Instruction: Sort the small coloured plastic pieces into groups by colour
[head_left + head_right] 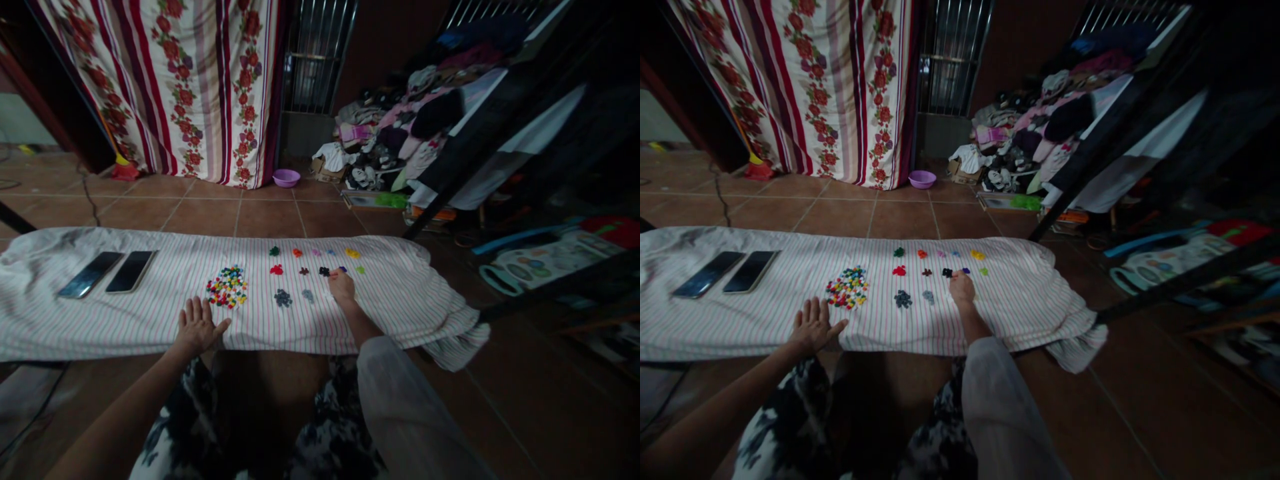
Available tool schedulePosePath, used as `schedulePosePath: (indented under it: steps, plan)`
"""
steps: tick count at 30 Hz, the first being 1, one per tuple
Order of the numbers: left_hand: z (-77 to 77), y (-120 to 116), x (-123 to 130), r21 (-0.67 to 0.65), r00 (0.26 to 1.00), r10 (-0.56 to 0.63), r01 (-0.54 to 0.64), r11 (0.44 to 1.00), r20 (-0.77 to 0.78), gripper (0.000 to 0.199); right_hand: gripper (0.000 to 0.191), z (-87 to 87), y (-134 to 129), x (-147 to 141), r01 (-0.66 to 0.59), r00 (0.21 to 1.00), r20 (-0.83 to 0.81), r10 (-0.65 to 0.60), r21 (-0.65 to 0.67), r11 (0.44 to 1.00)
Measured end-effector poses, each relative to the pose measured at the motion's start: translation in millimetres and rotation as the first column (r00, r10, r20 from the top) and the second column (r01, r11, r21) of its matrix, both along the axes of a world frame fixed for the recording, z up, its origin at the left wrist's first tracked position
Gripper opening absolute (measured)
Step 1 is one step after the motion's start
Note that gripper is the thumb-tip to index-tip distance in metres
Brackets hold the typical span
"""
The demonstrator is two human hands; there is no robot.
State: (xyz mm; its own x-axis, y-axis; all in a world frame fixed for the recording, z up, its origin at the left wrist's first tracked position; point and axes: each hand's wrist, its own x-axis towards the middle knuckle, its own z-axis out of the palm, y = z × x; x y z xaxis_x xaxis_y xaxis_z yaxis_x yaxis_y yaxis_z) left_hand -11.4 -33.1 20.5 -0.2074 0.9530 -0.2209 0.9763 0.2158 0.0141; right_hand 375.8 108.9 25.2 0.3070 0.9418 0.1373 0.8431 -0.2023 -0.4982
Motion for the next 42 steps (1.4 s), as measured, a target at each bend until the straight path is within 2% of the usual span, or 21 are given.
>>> schedulePosePath:
  steps: [12,17,20,27,35,42]
  plan:
    - [3.3,0,2,-0.02,1.0,0.013,-0.013,1.0,0.007,0.104,0.027,2.0,-5,5,-0.059,0.998,0.024,0.059,-0.021,0.998]
    - [-1.0,1,1,0.007,1.0,0.004,-0.004,1.0,-0.008,0.103,0.029,7.0,-9,3,-0.034,0.999,0.012,0.034,0.022,0.999]
    - [-0.9,2,1,-0.006,1.0,0.012,-0.012,1.0,0.002,0.103,0.029,12.6,-10,-9,-0.062,0.998,-0.013,0.063,0.065,0.996]
    - [4.0,1,4,-0.021,0.999,0.027,-0.027,0.999,0.023,0.101,0.027,20.4,-12,-70,-0.293,0.947,-0.094,0.308,0.145,0.945]
    - [9.2,0,5,-0.039,0.998,0.017,-0.014,0.999,0.053,0.102,0.026,16.9,-34,-158,-0.605,0.764,-0.18,0.62,0.136,0.785]
    - [8.6,-1,7,-0.012,0.999,0.012,-0.012,1.0,0.039,0.1,0.022,14.8,-51,-209,-0.728,0.675,-0.128,0.727,0.044,0.684]
